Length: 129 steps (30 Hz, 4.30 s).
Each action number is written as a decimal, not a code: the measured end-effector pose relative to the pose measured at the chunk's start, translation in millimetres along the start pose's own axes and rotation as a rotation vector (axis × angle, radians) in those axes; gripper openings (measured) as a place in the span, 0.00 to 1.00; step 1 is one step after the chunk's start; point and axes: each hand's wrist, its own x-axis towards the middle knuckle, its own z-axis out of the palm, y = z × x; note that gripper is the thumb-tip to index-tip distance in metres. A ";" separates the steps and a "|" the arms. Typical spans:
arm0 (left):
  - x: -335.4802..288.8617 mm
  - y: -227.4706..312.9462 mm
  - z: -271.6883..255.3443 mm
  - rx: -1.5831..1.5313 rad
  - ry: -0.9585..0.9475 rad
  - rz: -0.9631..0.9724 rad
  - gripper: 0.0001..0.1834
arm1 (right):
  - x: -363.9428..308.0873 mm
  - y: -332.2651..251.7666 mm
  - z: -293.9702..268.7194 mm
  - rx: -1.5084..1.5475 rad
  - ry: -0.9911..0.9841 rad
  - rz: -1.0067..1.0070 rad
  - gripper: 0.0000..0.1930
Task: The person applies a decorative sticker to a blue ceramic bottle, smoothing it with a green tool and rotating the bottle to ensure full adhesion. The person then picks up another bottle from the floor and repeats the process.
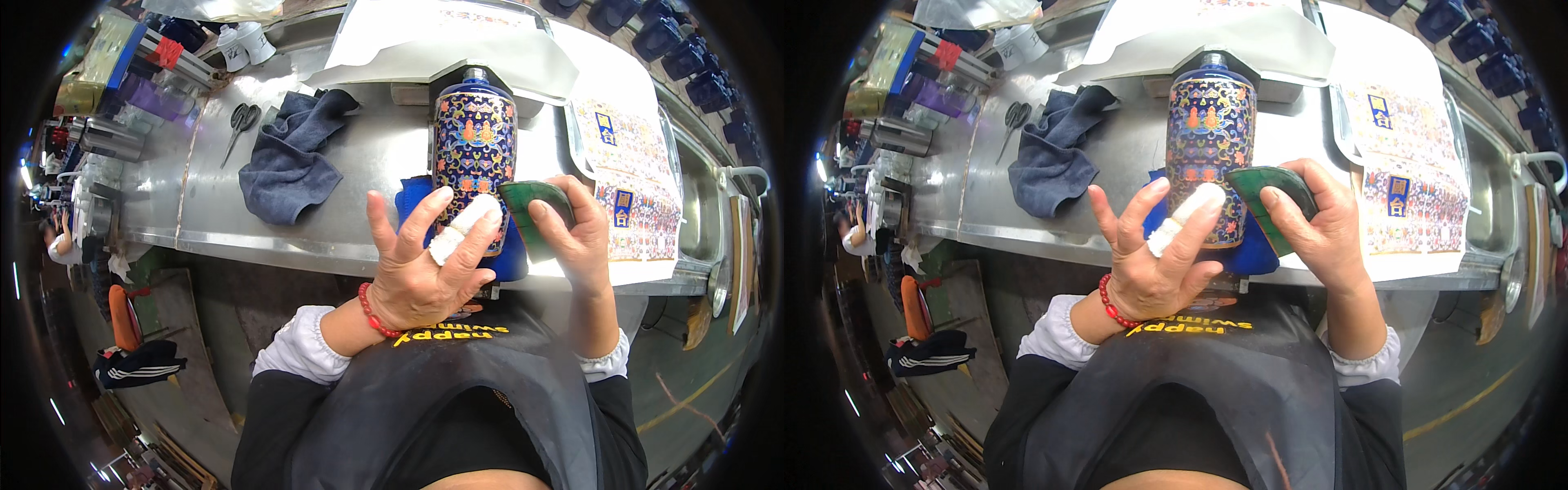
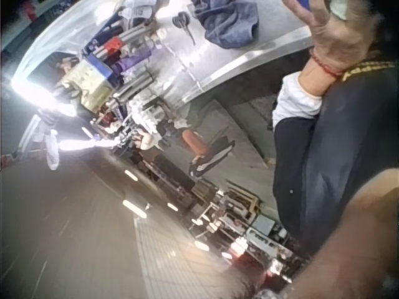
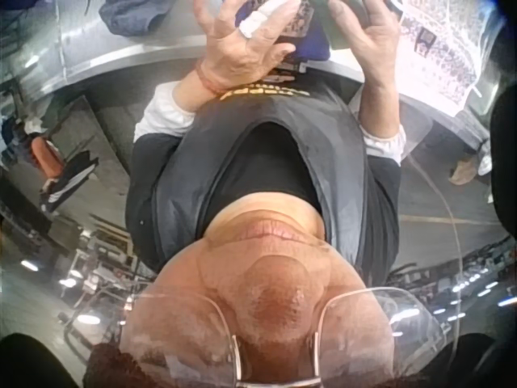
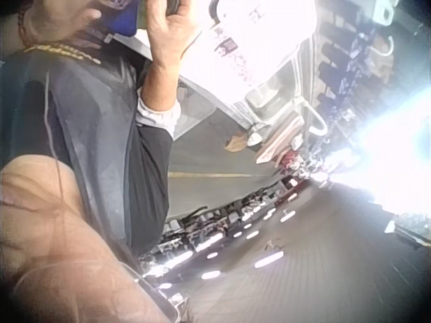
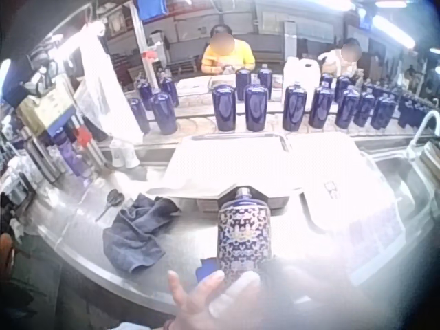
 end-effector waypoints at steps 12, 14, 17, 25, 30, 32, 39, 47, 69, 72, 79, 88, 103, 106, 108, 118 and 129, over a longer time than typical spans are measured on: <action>19.9 -30.6 20.5 -0.710 0.108 -0.470 0.32 | -2.7 -1.2 -1.1 0.058 0.013 0.035 0.08; 22.1 -30.0 24.5 -0.726 0.095 -0.484 0.34 | -2.4 -2.9 -2.3 0.030 0.010 0.005 0.09; 21.0 -29.7 28.0 -0.752 0.093 -0.495 0.36 | -0.3 -6.5 -4.6 -0.094 -0.025 -0.086 0.09; 15.1 -32.3 34.8 -0.932 0.090 -0.587 0.39 | 7.9 -28.7 -4.1 -0.331 -0.050 -0.310 0.11; 17.9 -34.2 31.0 -1.054 0.048 -0.653 0.40 | 20.9 -44.7 -5.0 -0.624 -0.106 -0.656 0.18; 19.3 -34.2 29.2 -1.035 0.029 -0.666 0.40 | 24.6 -50.5 -4.8 -0.726 -0.146 -0.712 0.17; 21.9 -34.2 29.5 -1.046 0.056 -0.639 0.41 | 28.1 -62.1 -6.3 -0.802 -0.218 -0.755 0.14; 11.4 -32.5 26.3 -0.612 0.162 -0.363 0.41 | 18.6 -45.2 -14.0 -0.624 -0.156 -0.618 0.17; -16.0 -12.5 16.5 -0.146 -0.014 -0.122 0.43 | 5.7 -12.0 -9.6 -0.416 -0.015 -0.417 0.16; -13.3 -10.5 15.6 -0.082 -0.030 -0.063 0.41 | 7.7 -10.0 -7.2 -0.394 -0.026 -0.441 0.16; -3.5 -18.7 18.4 -0.240 0.065 -0.090 0.51 | 5.9 -6.4 -7.3 -0.391 -0.026 -0.441 0.17; 14.7 -19.3 8.0 -0.035 -0.083 -0.003 0.62 | 5.5 -7.1 -7.2 -0.372 -0.036 -0.420 0.16; 17.0 -25.7 8.7 -0.164 -0.155 -0.208 0.68 | 58.6 -59.3 -2.3 -0.414 -0.345 -0.767 0.11; 15.5 -28.4 8.9 -0.169 -0.162 -0.200 0.68 | 75.1 -63.3 3.1 -0.457 0.000 -0.520 0.15; 14.5 -29.8 9.6 -0.163 -0.169 -0.194 0.68 | 70.2 -52.1 0.6 -0.522 -0.124 -0.659 0.15; 18.1 -28.4 7.4 -0.145 -0.210 -0.119 0.72 | 11.9 11.0 18.3 -0.778 -0.051 -0.569 0.35; 24.8 -31.1 2.7 -0.134 -0.222 -0.077 0.71 | 9.5 8.1 19.4 -0.827 -0.051 -0.528 0.32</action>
